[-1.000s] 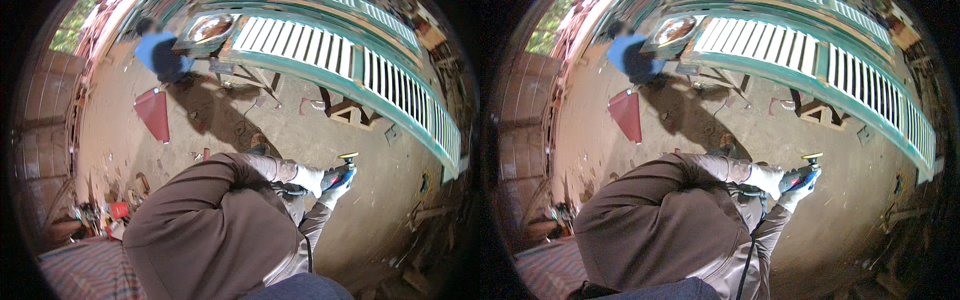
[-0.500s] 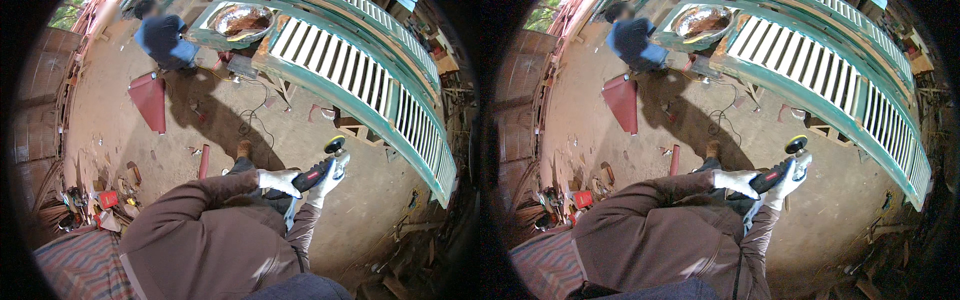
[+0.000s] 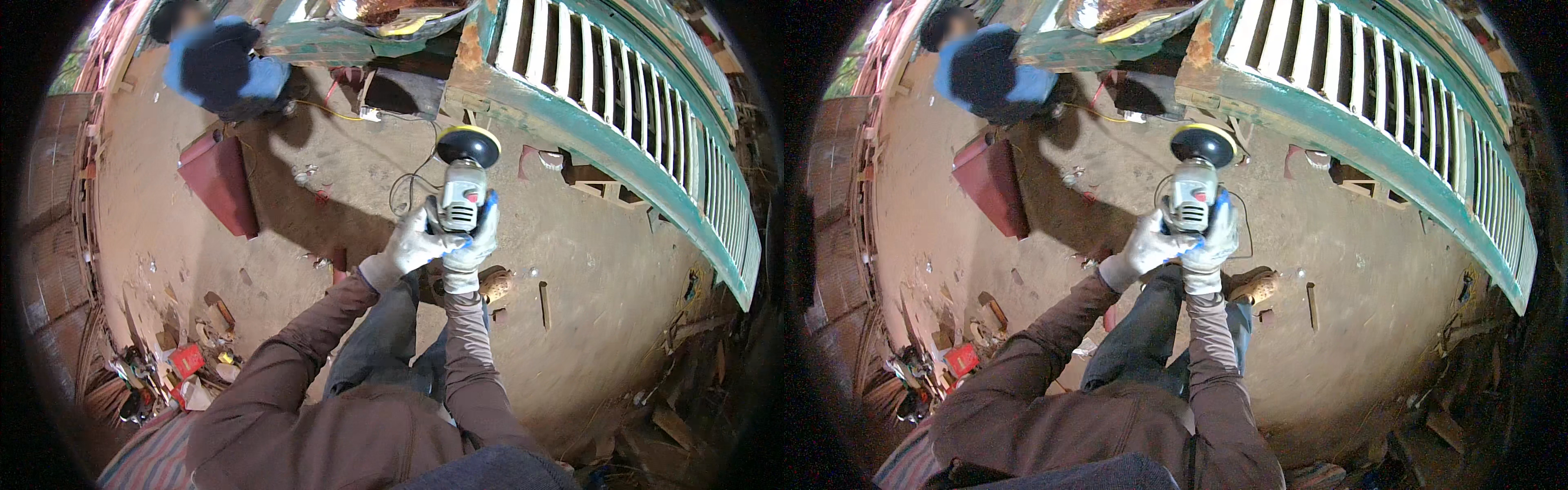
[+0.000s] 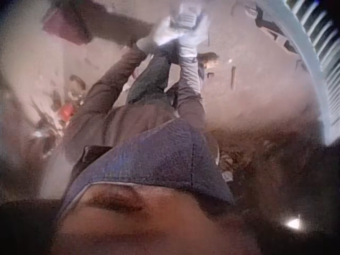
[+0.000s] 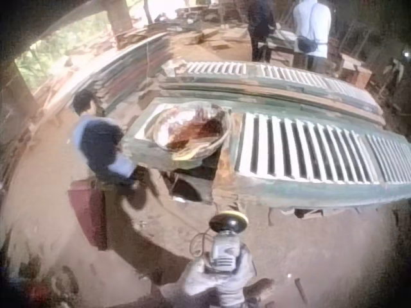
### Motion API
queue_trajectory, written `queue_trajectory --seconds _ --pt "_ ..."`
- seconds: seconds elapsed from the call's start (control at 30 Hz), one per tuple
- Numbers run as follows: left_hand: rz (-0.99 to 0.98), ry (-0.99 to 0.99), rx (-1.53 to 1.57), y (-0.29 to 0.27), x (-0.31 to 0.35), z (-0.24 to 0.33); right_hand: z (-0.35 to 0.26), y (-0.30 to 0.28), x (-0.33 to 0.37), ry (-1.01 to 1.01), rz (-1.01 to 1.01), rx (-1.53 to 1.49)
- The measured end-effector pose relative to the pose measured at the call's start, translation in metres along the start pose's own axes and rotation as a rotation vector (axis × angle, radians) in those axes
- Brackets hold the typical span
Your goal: The person sands a green wooden slatted frame with an orbital sander, then applies a brown paste filler to damaged areas using a yellow scraper. The person works on the frame while another person is visible in the background.
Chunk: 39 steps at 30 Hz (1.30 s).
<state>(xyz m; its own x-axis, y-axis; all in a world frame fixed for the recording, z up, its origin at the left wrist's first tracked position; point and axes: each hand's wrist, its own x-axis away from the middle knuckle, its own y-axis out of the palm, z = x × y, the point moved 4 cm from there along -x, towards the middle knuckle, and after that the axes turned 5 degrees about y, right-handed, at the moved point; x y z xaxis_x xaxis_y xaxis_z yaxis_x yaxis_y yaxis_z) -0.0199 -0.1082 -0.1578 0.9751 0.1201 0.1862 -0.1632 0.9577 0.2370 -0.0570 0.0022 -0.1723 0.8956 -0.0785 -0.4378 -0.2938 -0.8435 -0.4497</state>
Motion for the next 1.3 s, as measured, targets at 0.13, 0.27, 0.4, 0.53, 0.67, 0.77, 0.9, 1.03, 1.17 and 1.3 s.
queue_trajectory --seconds 0.13,0.27,0.4,0.53,0.67,0.77,0.9,1.03,1.17,1.3 --pt "0.006 0.015 -0.064 -0.043 -0.01 -0.031 -0.005 0.024 -0.005 -0.069 -0.076 0.0" --pt "-0.027 0.003 -0.105 -0.052 -0.029 -0.027 -0.006 0.034 -0.016 -0.116 -0.065 0.004" --pt "-0.04 0.046 -0.15 -0.046 -0.042 -0.002 -0.004 0.039 -0.022 -0.111 -0.064 0.053" --pt "-0.058 0.068 -0.171 -0.038 -0.047 -0.013 0.005 0.033 -0.02 -0.161 0.015 0.083" --pt "-0.092 0.067 -0.31 -0.009 -0.057 -0.008 0.044 0.017 -0.011 -0.013 0.092 -0.041" --pt "-0.133 0.117 -0.305 0.015 -0.064 0.003 0.06 0.005 -0.009 0.087 0.243 -0.152" --pt "-0.128 0.09 -0.27 0.001 -0.06 -0.03 0.058 0.005 -0.014 0.067 0.056 -0.042" --pt "-0.044 0.148 -0.075 -0.031 -0.05 -0.035 0.007 0.02 -0.032 -0.261 -0.011 0.205" --pt "-0.018 -0.048 -0.156 -0.045 -0.056 -0.026 0.01 0.036 -0.028 -0.21 -0.026 0.112" --pt "-0.069 0.129 -0.178 -0.032 -0.06 -0.024 0.017 0.027 -0.024 -0.099 -0.012 0.151"
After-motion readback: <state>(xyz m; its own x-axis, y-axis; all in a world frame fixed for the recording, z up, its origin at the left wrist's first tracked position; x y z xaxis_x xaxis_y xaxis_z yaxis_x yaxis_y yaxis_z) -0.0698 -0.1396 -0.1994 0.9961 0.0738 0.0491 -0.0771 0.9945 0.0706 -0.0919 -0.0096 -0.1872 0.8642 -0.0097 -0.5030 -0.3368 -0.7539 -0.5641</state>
